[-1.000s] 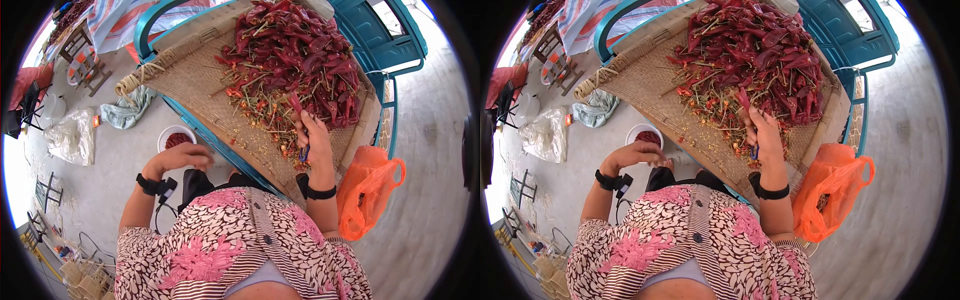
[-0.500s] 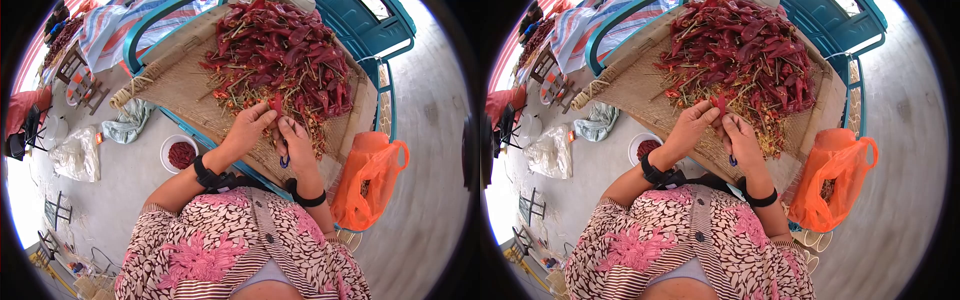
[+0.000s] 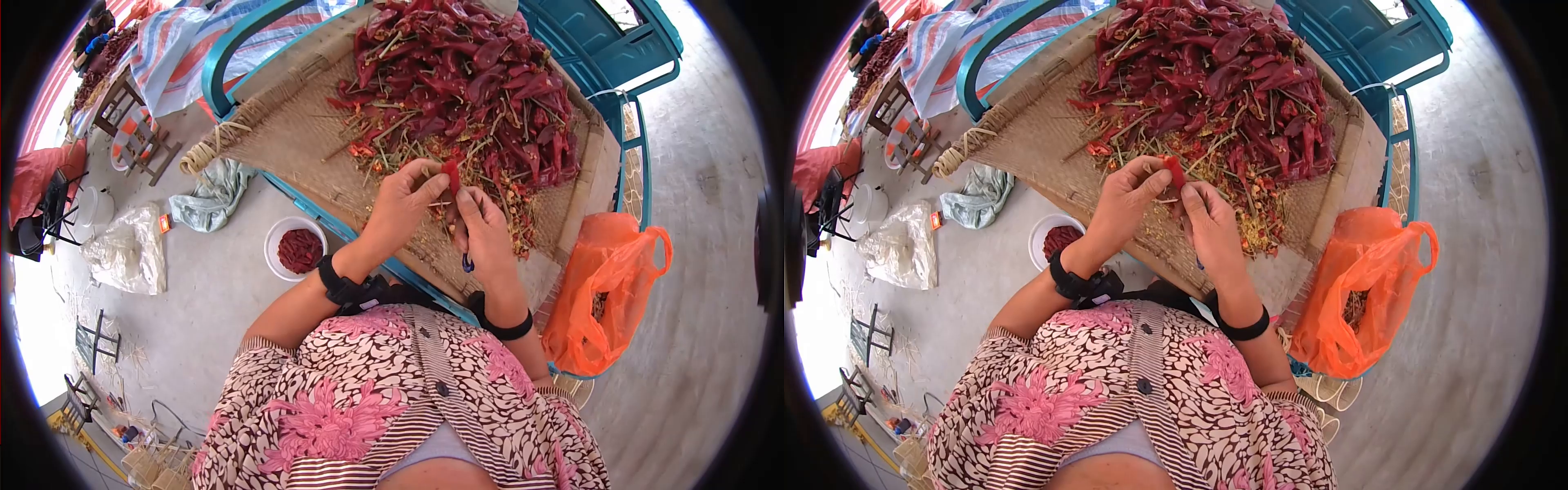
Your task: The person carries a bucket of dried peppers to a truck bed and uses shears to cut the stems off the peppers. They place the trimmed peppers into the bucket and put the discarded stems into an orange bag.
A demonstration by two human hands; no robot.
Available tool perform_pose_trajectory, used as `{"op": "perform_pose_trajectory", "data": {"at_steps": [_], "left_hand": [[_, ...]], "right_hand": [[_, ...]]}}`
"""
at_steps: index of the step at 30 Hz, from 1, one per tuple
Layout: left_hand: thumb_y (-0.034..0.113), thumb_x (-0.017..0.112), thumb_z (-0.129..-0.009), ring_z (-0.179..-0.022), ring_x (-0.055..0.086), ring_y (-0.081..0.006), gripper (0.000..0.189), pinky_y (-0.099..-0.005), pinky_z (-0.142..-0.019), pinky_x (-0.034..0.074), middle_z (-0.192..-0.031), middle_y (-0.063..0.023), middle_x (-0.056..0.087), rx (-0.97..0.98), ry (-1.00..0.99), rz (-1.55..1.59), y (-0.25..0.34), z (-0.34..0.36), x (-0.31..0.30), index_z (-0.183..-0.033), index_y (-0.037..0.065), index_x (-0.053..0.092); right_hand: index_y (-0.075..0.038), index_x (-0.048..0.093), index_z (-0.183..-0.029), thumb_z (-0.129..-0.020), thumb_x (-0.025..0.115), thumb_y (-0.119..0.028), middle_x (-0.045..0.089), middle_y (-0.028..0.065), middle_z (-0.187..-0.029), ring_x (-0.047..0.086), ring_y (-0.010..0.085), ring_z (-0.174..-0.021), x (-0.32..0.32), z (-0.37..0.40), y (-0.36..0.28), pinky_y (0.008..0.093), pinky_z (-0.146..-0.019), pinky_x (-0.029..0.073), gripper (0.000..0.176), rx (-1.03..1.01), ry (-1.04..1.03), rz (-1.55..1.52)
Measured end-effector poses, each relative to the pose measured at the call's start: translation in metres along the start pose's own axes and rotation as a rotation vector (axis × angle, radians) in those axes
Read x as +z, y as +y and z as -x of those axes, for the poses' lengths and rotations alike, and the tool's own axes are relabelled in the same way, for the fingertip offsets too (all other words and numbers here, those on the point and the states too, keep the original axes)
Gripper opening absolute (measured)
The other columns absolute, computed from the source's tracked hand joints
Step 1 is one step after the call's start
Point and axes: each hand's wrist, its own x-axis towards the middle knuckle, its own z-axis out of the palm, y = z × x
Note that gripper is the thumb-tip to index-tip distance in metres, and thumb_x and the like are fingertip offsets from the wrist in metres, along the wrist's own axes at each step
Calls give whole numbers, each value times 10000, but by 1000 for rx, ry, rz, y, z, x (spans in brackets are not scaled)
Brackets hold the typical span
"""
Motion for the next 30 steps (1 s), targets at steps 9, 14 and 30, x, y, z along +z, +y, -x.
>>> {"op": "perform_pose_trajectory", "data": {"at_steps": [9,14,30], "left_hand": [[145,563,-951,-844,576,-142,109,-268,-809,445,-1060,-85,632,437,234,-680,1,-16,-9,-996,46,564],[111,484,-976,-882,621,-197,118,-312,-768,511,-1060,-138,618,149,123,211,20,-12,-16,-1063,50,432],[69,578,-843,-704,614,-130,217,-268,-604,481,-856,-85,674,-239,449,-831,-84,139,-250,-1056,33,593]], "right_hand": [[-108,590,-1060,-844,634,-169,591,117,-948,622,311,-828,-17,-39,-8,411,-710,487,229,-384,328,1073],[-207,536,-1145,-832,632,-157,572,103,-973,631,339,-786,-20,-97,-1,453,-645,510,331,-505,318,1277],[-79,562,-1030,-922,607,-203,668,83,-901,364,34,-400,-41,-59,-10,203,-356,281,170,-108,129,-240]]}}
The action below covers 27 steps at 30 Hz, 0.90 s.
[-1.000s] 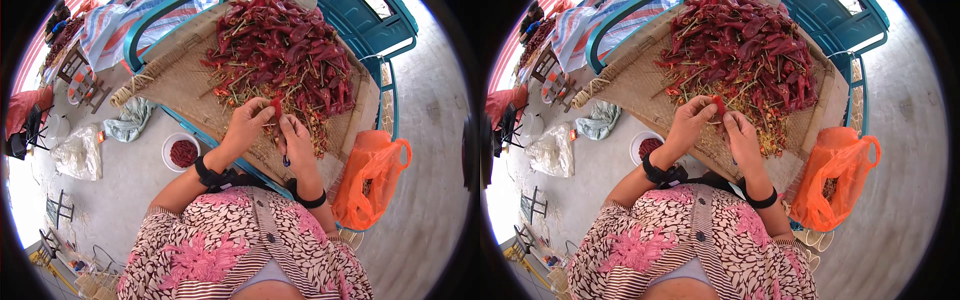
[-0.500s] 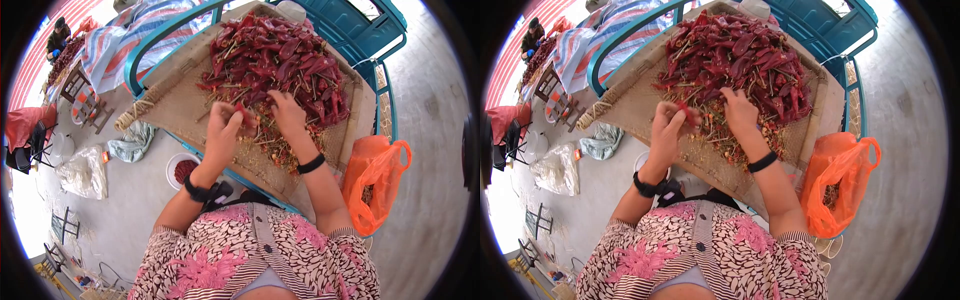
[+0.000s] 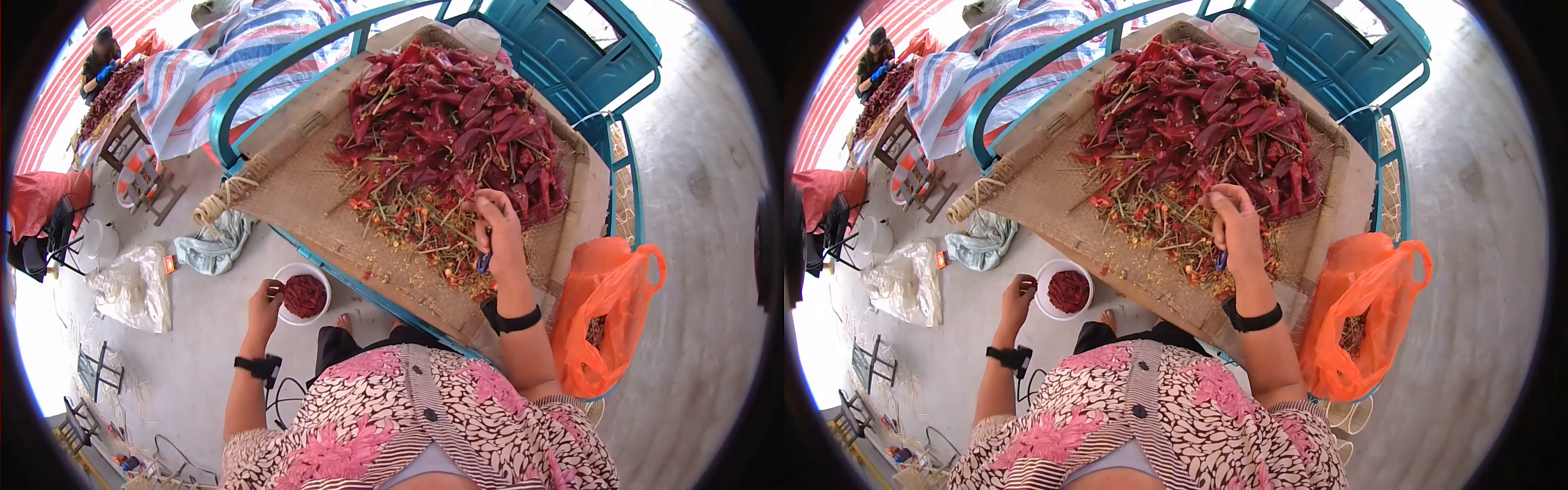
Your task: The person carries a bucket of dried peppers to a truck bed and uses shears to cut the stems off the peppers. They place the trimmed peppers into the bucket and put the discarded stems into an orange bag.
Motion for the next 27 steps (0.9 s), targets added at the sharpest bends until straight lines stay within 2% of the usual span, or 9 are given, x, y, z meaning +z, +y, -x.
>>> {"op": "perform_pose_trajectory", "data": {"at_steps": [4,8,10,12,15,17,19,23,27], "left_hand": [[54,613,-768,-740,660,-211,294,-320,-656,517,-831,-134,690,-84,-9,-87,-99,-26,35,-1061,27,603],[81,648,-737,-809,679,-267,359,-361,-709,534,-867,-183,688,-186,-6,38,-128,-44,56,-1090,25,611],[133,654,-756,-861,671,-252,339,-352,-725,532,-932,-183,679,-48,-127,-15,-136,-49,63,-1074,17,630],[160,658,-766,-882,664,-236,328,-339,-730,527,-954,-167,676,106,-350,-302,-94,-54,57,-1056,8,638],[262,619,-897,-821,602,-134,296,-278,-736,480,-928,-59,663,-90,-1036,37,79,-20,15,-1078,29,645],[253,609,-921,-842,596,-114,284,-260,-744,467,-934,-27,656,94,-1097,306,140,0,10,-1114,47,634],[229,623,-919,-902,584,-110,324,-268,-799,463,-1034,-24,632,127,-906,481,218,28,0,-1176,33,601],[213,645,-905,-1021,555,-115,409,-276,-883,449,-1229,-53,554,488,-460,518,250,19,48,-1247,10,551],[172,618,-925,-1022,569,-119,343,-265,-888,451,-1142,-48,606,421,-509,656,255,15,71,-1218,4,558]], "right_hand": [[-90,558,-978,-926,610,-195,674,80,-894,340,18,-384,3,15,-2,191,-350,264,128,-22,12,15],[-73,543,-967,-915,617,-167,680,85,-889,340,11,-394,13,27,-1,188,-351,261,131,-29,-14,-1],[-72,536,-961,-903,620,-138,660,60,-844,338,11,-403,22,36,-5,187,-360,254,122,-32,-9,85],[-68,530,-945,-891,624,-104,620,22,-800,358,8,-457,26,43,-8,183,-404,278,114,-45,-5,187],[-59,524,-919,-871,634,-57,536,-35,-755,407,5,-584,32,51,-8,177,-508,339,121,-92,-5,329],[-56,518,-915,-856,648,-38,492,-47,-753,421,11,-635,41,58,-5,180,-552,351,144,-141,-4,394],[-52,518,-925,-845,660,-30,503,-37,-777,426,12,-651,51,66,-3,181,-553,351,164,-155,-46,399],[-55,529,-949,-831,666,-18,494,-57,-748,411,9,-635,70,79,2,186,-538,331,184,-162,-67,418],[-57,557,-949,-846,659,-50,517,-56,-743,416,15,-609,65,82,4,189,-536,336,145,-227,-104,551]]}}
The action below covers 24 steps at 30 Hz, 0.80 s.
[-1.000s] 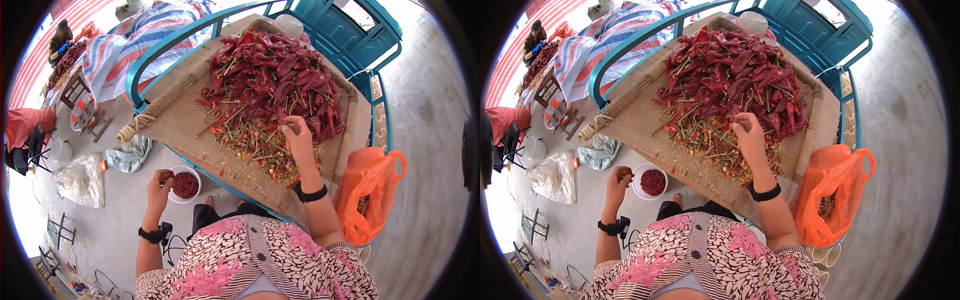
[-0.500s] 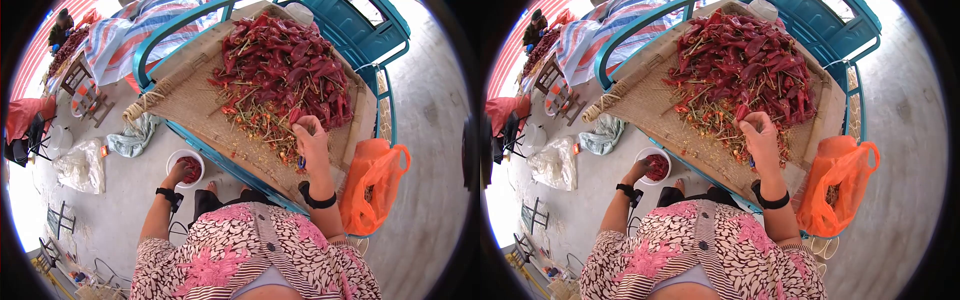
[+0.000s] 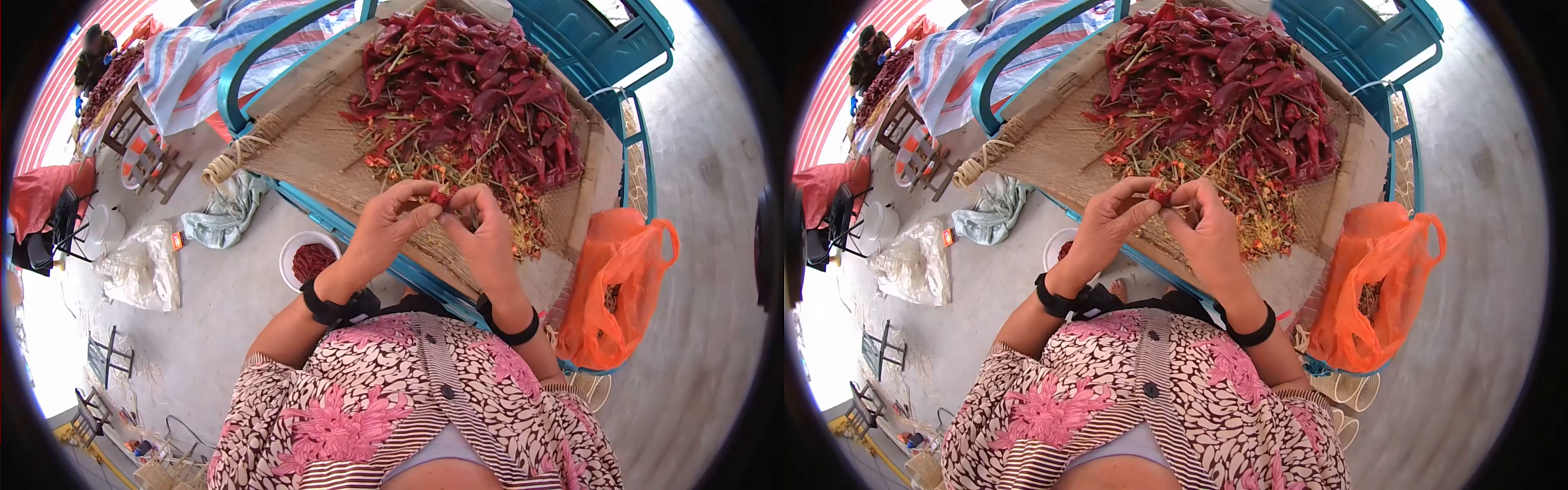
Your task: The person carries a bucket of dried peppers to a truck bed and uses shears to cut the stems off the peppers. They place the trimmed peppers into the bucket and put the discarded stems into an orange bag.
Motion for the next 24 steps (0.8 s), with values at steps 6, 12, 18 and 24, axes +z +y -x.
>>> {"op": "perform_pose_trajectory", "data": {"at_steps": [6,12,18,24], "left_hand": [[154,550,-965,-965,591,-116,261,-257,-856,468,-1025,-40,636,-32,-27,104,-8,1,7,-1167,-10,567],[152,475,-1000,-838,565,-90,237,-238,-765,469,-911,-29,595,-49,-33,68,-6,0,14,-1141,-22,551],[175,459,-1009,-759,545,-74,243,-224,-724,462,-846,-1,568,-108,36,39,-5,5,20,-1131,-13,551],[154,461,-1007,-739,538,-73,210,-228,-683,452,-847,-8,559,-119,-94,-32,0,6,14,-1090,-10,561]], "right_hand": [[-30,623,-1064,-891,645,-113,566,15,-886,539,54,-754,-9,-1,-3,192,-633,430,193,-57,49,-175],[-35,679,-1022,-873,646,-53,607,53,-953,613,118,-837,-8,-7,6,247,-687,514,154,-303,12,-36],[-45,675,-945,-819,684,-21,634,73,-958,634,140,-767,-5,-7,9,264,-624,517,129,-437,64,162],[-27,605,-906,-858,661,-61,624,47,-919,603,119,-668,-4,-1,5,242,-571,482,81,-380,98,161]]}}
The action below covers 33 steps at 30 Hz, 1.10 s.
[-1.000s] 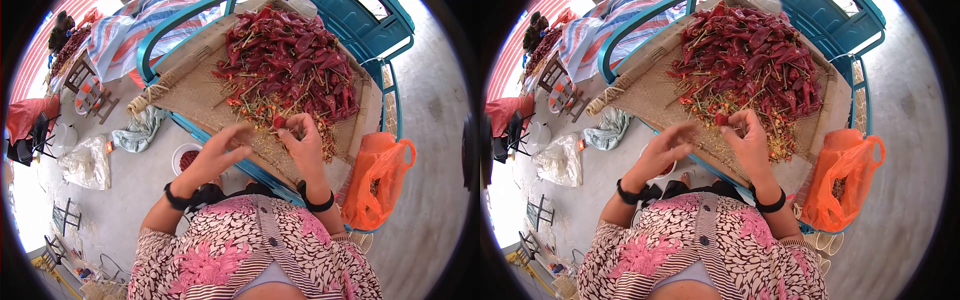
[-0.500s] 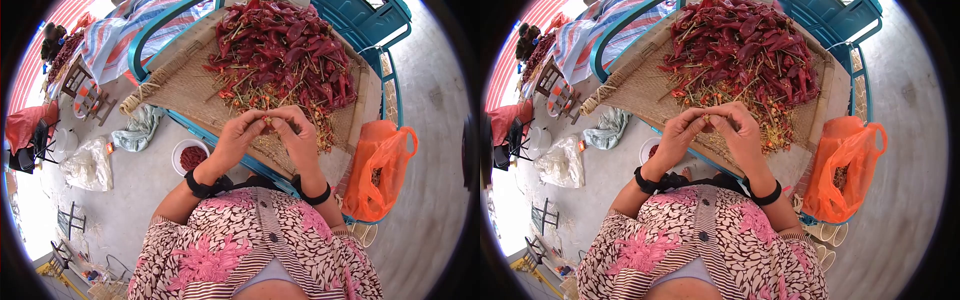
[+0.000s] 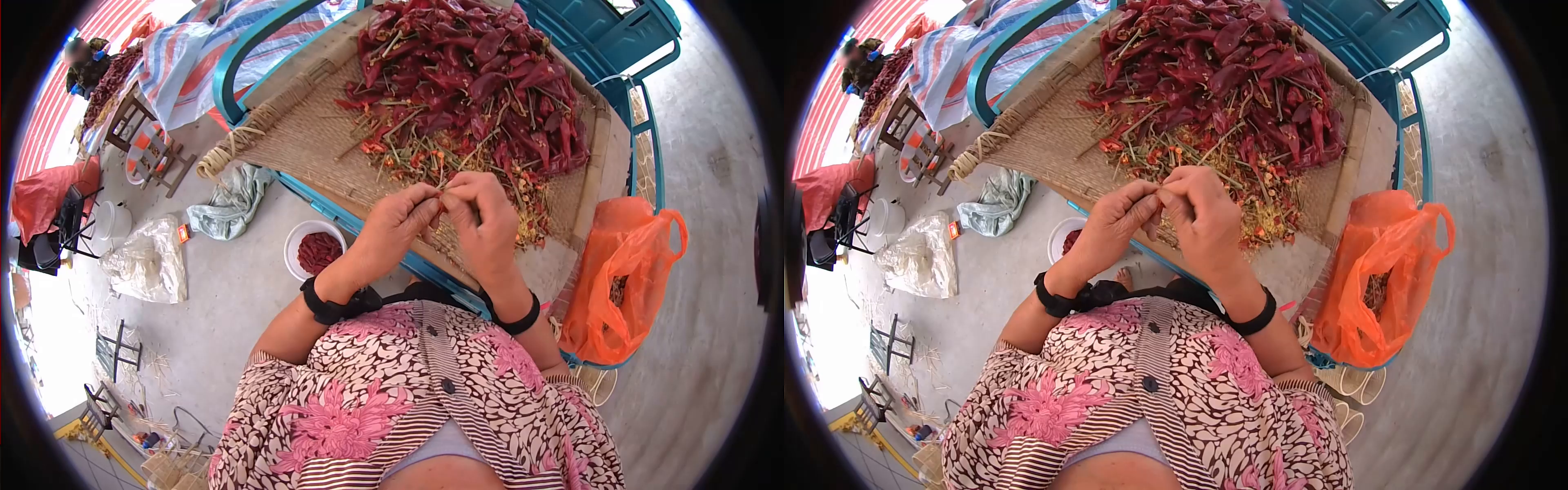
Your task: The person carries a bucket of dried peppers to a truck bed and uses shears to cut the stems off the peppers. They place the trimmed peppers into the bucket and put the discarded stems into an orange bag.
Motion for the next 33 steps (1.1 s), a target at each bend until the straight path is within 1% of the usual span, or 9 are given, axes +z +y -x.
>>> {"op": "perform_pose_trajectory", "data": {"at_steps": [5,7,10,13,14,16,20,25,33], "left_hand": [[113,487,-988,-748,545,-84,161,-235,-682,457,-875,-15,564,155,-89,-65,1,-4,-5,-1049,-6,576],[103,497,-981,-748,547,-88,150,-236,-688,460,-884,-20,565,180,-118,-141,5,-4,-7,-1036,-9,580],[82,520,-957,-769,571,-131,129,-257,-702,469,-900,-48,577,509,-279,-382,10,-8,3,-1028,-3,587],[58,539,-928,-801,590,-183,131,-283,-710,473,-901,-76,583,190,-160,-208,2,-6,2,-1037,15,597],[52,545,-918,-806,591,-188,140,-287,-713,473,-892,-79,584,249,-147,-318,5,-5,-1,-1043,19,599],[40,557,-898,-814,592,-199,166,-295,-718,472,-875,-85,584,365,-112,-537,13,3,-13,-1057,26,601],[30,558,-884,-813,599,-199,167,-300,-734,473,-868,-77,612,115,-123,-525,19,42,-50,-1039,29,621],[75,572,-836,-840,625,-289,163,-357,-766,485,-876,-132,656,-301,-153,-688,-42,94,-120,-971,24,648],[71,544,-790,-843,667,-289,184,-389,-756,513,-884,-155,685,-423,228,-798,-205,124,-200,-913,63,681]], "right_hand": [[-41,585,-916,-922,619,-148,602,14,-850,486,54,-515,-16,-3,-7,198,-473,392,113,575,-75,-763],[-53,585,-922,-925,619,-166,587,3,-799,436,30,-494,-16,0,5,188,-446,346,118,666,-105,-1014],[-59,588,-921,-926,619,-182,568,-6,-745,396,18,-471,-4,-1,9,170,-435,307,127,836,59,-1180],[-53,594,-924,-931,612,-188,589,6,-760,444,32,-503,-14,-3,14,178,-462,339,136,715,44,-1005],[-50,596,-927,-933,608,-189,603,14,-775,471,38,-521,-24,-5,18,185,-475,359,139,617,-5,-910],[-53,612,-943,-919,610,-178,627,38,-801,545,98,-592,-39,-13,35,240,-543,423,127,516,95,-397],[-84,642,-976,-873,617,-163,646,77,-866,628,230,-760,-50,-19,64,355,-701,488,132,296,-43,552],[-134,636,-1033,-857,606,-178,613,74,-956,629,278,-819,-25,-47,57,390,-737,489,184,282,-186,584],[-220,602,-1135,-835,634,-108,542,73,-991,620,290,-807,37,-101,105,413,-677,511,322,39,-289,818]]}}
